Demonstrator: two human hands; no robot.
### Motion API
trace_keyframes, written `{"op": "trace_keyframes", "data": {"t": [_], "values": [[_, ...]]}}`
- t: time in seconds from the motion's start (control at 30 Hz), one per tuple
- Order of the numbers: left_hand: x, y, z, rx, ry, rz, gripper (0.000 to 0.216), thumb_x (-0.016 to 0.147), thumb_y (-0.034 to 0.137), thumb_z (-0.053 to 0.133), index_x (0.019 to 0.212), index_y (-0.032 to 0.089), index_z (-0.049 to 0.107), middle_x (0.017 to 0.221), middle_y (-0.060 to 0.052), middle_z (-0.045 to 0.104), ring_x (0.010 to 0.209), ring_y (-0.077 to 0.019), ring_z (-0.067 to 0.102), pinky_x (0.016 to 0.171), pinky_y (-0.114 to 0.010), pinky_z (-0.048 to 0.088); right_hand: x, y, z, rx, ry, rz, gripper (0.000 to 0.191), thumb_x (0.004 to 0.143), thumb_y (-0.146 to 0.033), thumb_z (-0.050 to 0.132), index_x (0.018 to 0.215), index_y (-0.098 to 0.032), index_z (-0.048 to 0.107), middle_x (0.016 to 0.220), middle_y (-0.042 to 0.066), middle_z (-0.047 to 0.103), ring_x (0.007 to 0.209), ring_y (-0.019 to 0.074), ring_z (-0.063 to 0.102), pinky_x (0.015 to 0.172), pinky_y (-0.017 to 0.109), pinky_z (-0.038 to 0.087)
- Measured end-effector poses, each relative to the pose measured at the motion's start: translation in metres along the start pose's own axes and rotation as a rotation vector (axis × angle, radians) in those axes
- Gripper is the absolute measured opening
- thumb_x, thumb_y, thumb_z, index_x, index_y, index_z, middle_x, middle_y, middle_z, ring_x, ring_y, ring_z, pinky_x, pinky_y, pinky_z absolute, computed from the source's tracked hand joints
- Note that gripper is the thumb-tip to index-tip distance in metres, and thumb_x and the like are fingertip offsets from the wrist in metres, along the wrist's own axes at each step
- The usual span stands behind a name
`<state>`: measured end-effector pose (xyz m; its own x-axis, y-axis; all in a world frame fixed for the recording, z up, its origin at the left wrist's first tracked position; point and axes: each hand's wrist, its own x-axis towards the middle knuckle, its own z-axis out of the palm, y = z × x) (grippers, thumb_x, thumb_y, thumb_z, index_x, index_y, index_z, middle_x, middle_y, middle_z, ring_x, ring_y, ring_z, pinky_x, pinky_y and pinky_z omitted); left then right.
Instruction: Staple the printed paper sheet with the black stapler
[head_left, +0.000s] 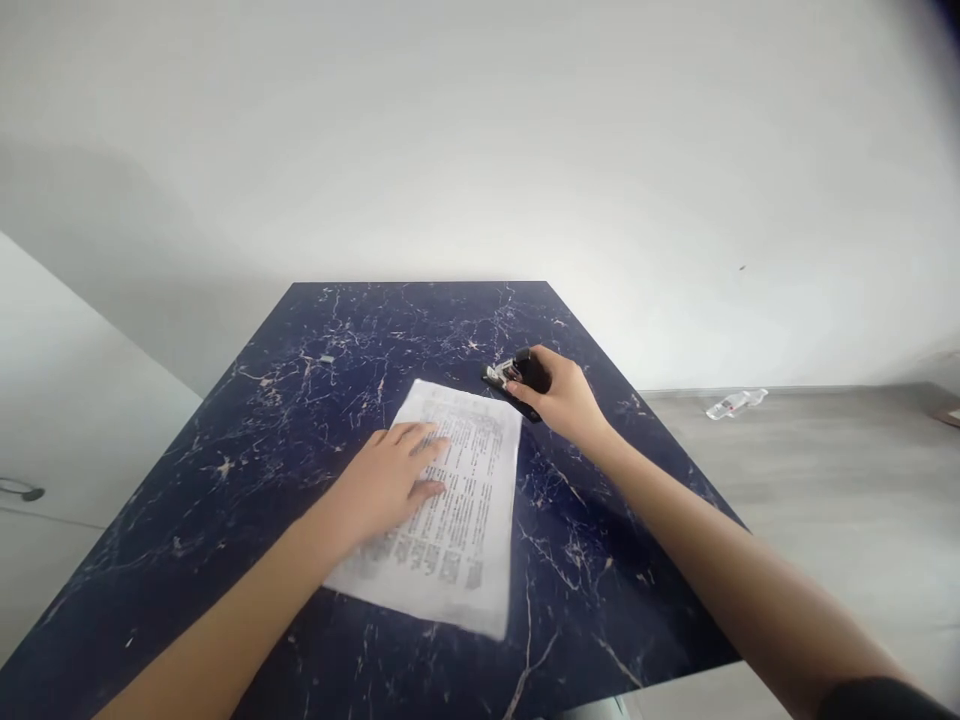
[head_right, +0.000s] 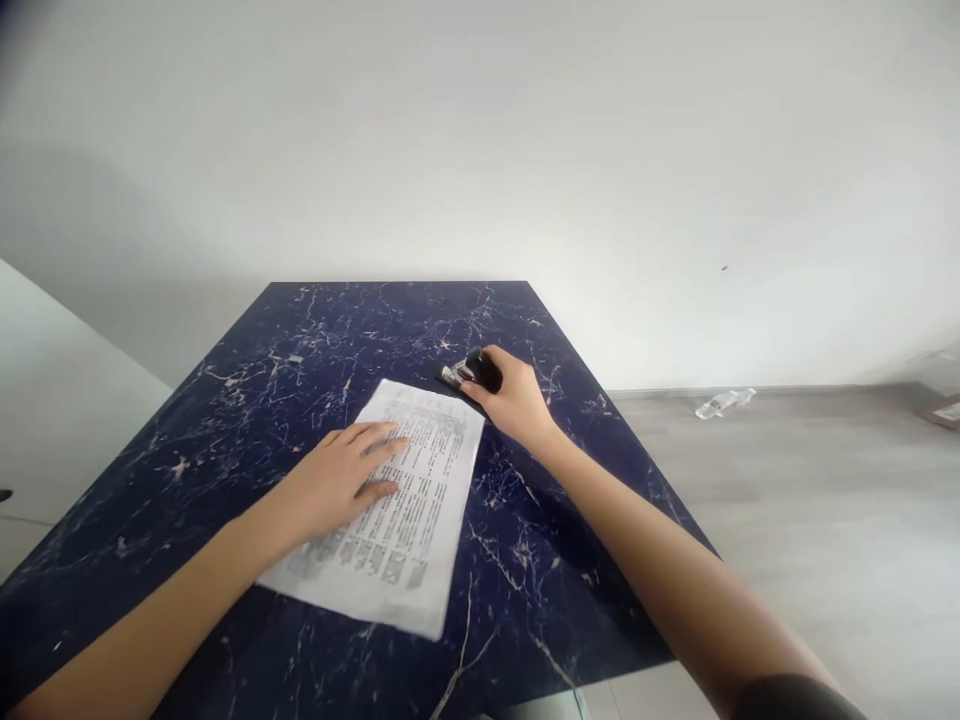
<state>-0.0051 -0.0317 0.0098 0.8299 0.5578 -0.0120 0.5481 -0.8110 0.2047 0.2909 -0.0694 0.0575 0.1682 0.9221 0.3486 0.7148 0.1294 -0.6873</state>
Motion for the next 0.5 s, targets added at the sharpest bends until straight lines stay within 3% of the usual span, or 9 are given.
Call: {"op": "trace_keyframes", "data": {"t": [0.13, 0.23, 0.37, 0.5], "values": [[0.006, 0.020, 0.011, 0.025, 0.138, -0.168, 0.066, 0.101, 0.062, 0.046, 0.150, 0.019, 0.055, 0.158, -0.021, 0.048, 0.142, -0.0472, 0.044, 0.112, -0.066, 0.039, -0.010, -0.006, 0.006, -0.003, -0.155, -0.095, 0.019, 0.088, -0.031, 0.069, 0.105, -0.022, 0.064, 0.096, 0.007, 0.073, 0.081, 0.0223, 0.065, 0.069, 0.033, 0.046], [0.015, 0.016, 0.017, -0.033, 0.229, -0.130, 0.075, 0.099, 0.067, 0.047, 0.156, 0.018, 0.047, 0.167, -0.019, 0.035, 0.155, -0.0453, 0.027, 0.123, -0.067, 0.024, -0.013, -0.006, 0.011, -0.020, -0.200, -0.130, 0.019, 0.090, -0.028, 0.069, 0.108, -0.022, 0.064, 0.093, 0.006, 0.073, 0.078, 0.0220, 0.065, 0.067, 0.033, 0.045], [0.019, 0.003, 0.025, -0.092, 0.188, -0.174, 0.088, 0.098, 0.072, 0.042, 0.165, 0.016, 0.030, 0.172, -0.020, 0.021, 0.159, -0.0444, 0.013, 0.125, -0.068, 0.015, -0.014, -0.001, 0.017, -0.028, -0.181, -0.120, 0.020, 0.090, -0.024, 0.069, 0.108, -0.022, 0.063, 0.094, 0.006, 0.073, 0.079, 0.0220, 0.066, 0.068, 0.032, 0.046], [0.016, 0.003, 0.030, -0.117, 0.152, -0.234, 0.090, 0.098, 0.072, 0.042, 0.165, 0.013, 0.029, 0.172, -0.022, 0.016, 0.159, -0.0440, 0.011, 0.126, -0.067, 0.013, -0.020, -0.005, 0.026, -0.029, -0.277, -0.161, 0.019, 0.090, -0.022, 0.068, 0.109, -0.021, 0.064, 0.097, 0.006, 0.074, 0.081, 0.0221, 0.066, 0.071, 0.033, 0.048]]}}
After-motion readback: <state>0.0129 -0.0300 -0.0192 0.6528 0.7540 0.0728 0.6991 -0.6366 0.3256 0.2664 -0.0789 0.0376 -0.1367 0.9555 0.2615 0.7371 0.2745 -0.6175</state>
